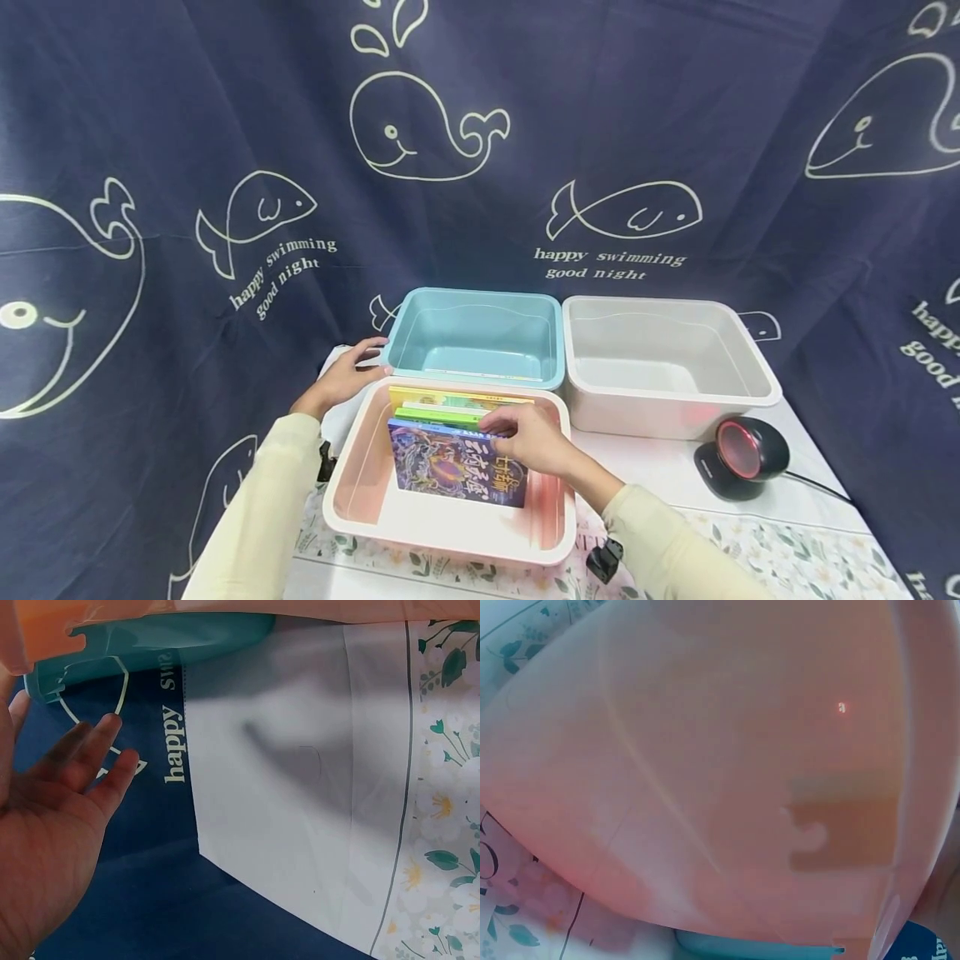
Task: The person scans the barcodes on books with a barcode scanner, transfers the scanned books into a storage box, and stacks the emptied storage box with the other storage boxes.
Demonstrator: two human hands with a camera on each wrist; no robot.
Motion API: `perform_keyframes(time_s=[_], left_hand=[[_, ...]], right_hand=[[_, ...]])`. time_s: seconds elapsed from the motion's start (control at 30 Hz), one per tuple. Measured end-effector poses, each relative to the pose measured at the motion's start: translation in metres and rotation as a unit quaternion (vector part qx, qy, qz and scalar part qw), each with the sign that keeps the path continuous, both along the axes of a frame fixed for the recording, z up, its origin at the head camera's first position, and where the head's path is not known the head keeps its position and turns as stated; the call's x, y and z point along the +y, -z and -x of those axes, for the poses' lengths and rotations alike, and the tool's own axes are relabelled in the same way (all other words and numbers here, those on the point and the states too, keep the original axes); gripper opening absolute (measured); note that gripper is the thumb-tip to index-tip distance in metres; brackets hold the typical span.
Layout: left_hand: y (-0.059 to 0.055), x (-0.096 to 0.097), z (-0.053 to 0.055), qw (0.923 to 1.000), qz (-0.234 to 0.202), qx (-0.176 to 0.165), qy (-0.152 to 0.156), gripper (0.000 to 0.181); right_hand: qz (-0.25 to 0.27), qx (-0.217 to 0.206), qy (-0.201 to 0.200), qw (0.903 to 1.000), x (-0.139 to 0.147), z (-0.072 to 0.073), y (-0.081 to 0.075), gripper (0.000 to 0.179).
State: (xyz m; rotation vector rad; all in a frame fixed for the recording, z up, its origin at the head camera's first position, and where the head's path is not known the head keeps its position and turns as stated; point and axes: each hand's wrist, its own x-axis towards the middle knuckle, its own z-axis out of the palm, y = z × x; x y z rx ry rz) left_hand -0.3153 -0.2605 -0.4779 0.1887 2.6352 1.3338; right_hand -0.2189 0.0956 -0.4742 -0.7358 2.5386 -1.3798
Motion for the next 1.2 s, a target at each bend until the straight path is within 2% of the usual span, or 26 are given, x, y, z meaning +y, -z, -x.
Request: perform_keyframes(time_s=[0.13, 0.4, 0.73, 0.93, 1.2], left_hand=[[0.000, -0.002, 0.001, 1.0000, 0.000, 0.003, 0.002, 0.065], [0.001, -0.003, 0.002, 0.9999, -0.012, 0.002, 0.003, 0.066], [0.001, -0.001, 0.001, 0.9999, -0.011, 0.007, 0.004, 0.065], [-0.001, 0.000, -0.001, 0.9999, -0.011, 0.004, 0.004, 0.065], [0.003, -0.002, 0.001, 0.9999, -0.011, 0.005, 0.007, 0.065]], right_hand=[[-0.017, 0.008, 0.001, 0.9998, -0.004, 0.001, -0.001, 0.025], [-0.037, -0.008, -0.001, 0.9993, -0.011, 0.002, -0.002, 0.028], [-0.026, -0.040, -0.012, 0.9988, -0.012, 0.004, 0.003, 0.029], [-0.033, -0.034, -0.015, 0.9988, -0.014, 0.006, 0.006, 0.028], [-0.037, -0.034, -0.019, 0.9985, -0.015, 0.007, 0.009, 0.027]])
